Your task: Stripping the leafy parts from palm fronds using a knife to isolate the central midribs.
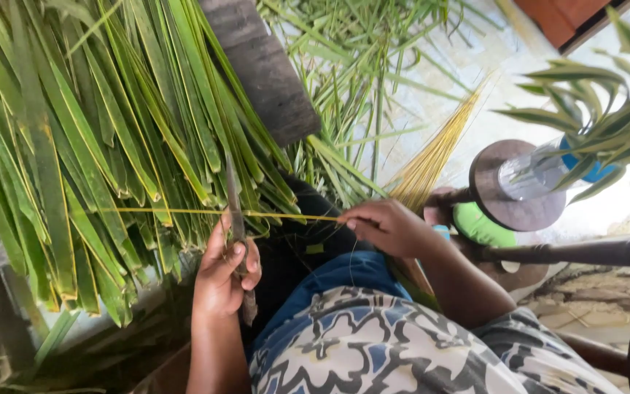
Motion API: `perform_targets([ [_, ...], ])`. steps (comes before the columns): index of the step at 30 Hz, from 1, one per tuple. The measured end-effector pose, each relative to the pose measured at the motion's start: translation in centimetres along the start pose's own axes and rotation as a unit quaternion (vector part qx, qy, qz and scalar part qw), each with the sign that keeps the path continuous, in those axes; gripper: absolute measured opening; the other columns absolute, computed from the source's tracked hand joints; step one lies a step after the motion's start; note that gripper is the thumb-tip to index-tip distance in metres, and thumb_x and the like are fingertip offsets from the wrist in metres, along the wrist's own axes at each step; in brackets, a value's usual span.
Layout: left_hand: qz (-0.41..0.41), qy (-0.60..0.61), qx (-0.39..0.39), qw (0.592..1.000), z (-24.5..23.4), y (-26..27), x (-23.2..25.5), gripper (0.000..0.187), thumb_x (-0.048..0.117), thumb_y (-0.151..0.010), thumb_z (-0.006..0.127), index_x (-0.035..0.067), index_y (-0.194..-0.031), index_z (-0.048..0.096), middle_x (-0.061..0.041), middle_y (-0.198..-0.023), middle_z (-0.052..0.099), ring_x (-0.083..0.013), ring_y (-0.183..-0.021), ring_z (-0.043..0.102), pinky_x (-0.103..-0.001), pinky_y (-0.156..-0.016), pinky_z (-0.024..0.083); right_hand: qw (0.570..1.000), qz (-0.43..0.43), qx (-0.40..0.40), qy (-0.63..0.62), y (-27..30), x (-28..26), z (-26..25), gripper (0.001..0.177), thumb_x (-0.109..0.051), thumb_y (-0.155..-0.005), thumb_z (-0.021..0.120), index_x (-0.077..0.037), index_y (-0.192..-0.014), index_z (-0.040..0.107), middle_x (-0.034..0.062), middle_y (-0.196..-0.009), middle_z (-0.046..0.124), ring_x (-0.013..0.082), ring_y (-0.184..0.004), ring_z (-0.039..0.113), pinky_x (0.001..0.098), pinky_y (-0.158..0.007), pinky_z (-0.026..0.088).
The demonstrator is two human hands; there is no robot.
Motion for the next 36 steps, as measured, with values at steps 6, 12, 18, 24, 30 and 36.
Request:
perform_targets([
  [6,-0.011,0.007,-0.013,1.0,-0.2,-0.4,-1.2,0.054,0.002,-0.089,0.044,0.02,-0.139,0.036,-0.022,-0.058,0.044,-0.0191,-0.037,0.041,-0.022,-0.032,0.04,1.0,0.002,-0.004,-0.02,0.0,-0.7,0.7,0.018,-0.012,-0.088,0.055,0.001,-0.095,0.067,0.015,-0.064,0.066,0.0275,-0.058,0.065,0.035,-0.056,0.053],
  [12,-0.087,0.024,0.011,0.996,1.5,-1.0,-0.5,0.043,0.006,-0.087,0.055,0.018,-0.126,0.043,-0.012,-0.064,0.045,-0.0136,-0.041,0.036,-0.021,-0.035,0.033,0.983,-0.079,-0.017,0.163,-0.3,-0.4,0.5,0.019,-0.013,-0.089,0.054,-0.006,-0.102,0.066,0.0077,-0.08,0.067,0.0199,-0.068,0.065,0.0326,-0.061,0.049],
  [18,-0.107,0.021,0.025,0.994,0.6,-1.9,-1.4,0.063,0.007,-0.084,0.055,0.013,-0.141,0.027,-0.013,-0.061,0.049,-0.0146,-0.036,0.041,-0.023,-0.032,0.034,0.988,-0.036,-0.042,0.144,-0.7,1.1,0.4,0.017,-0.012,-0.083,0.063,-0.006,-0.097,0.069,0.0063,-0.078,0.07,0.0178,-0.065,0.067,0.0298,-0.06,0.051],
  [24,-0.125,0.034,0.031,0.991,-0.1,-2.8,-1.9,0.061,0.007,-0.086,0.056,0.011,-0.14,0.027,-0.013,-0.061,0.047,-0.0141,-0.046,0.043,-0.022,-0.036,0.036,0.995,-0.013,-0.038,0.091,-2.1,0.8,-0.3,0.016,-0.014,-0.085,0.061,-0.003,-0.094,0.068,0.0059,-0.074,0.067,0.0151,-0.062,0.064,0.0259,-0.058,0.051],
  [30,-0.05,0.017,0.044,0.998,-1.7,-3.1,-2.8,0.055,0.001,-0.086,0.049,0.014,-0.138,0.034,-0.024,-0.053,0.043,-0.0217,-0.03,0.04,-0.024,-0.03,0.038,0.998,-0.04,0.052,0.011,-1.8,1.9,0.0,0.012,-0.012,-0.082,0.066,-0.004,-0.088,0.071,0.0135,-0.06,0.06,0.0296,-0.053,0.06,0.0345,-0.05,0.047],
  [36,-0.037,0.006,0.022,0.999,-0.2,-2.4,-2.2,0.053,0.001,-0.088,0.048,0.012,-0.138,0.035,-0.024,-0.055,0.045,-0.0205,-0.031,0.043,-0.023,-0.031,0.038,0.997,-0.024,0.076,-0.019,-0.9,1.2,0.2,0.016,-0.012,-0.086,0.059,0.0,-0.091,0.068,0.0143,-0.06,0.062,0.0275,-0.053,0.062,0.0353,-0.052,0.049],
])
Point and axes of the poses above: each hand's wrist, its own y-axis away from the middle knuckle, its own z-axis out of the palm, x = y × z, the point moved 4 cm from there along -y, towards the middle knuckle
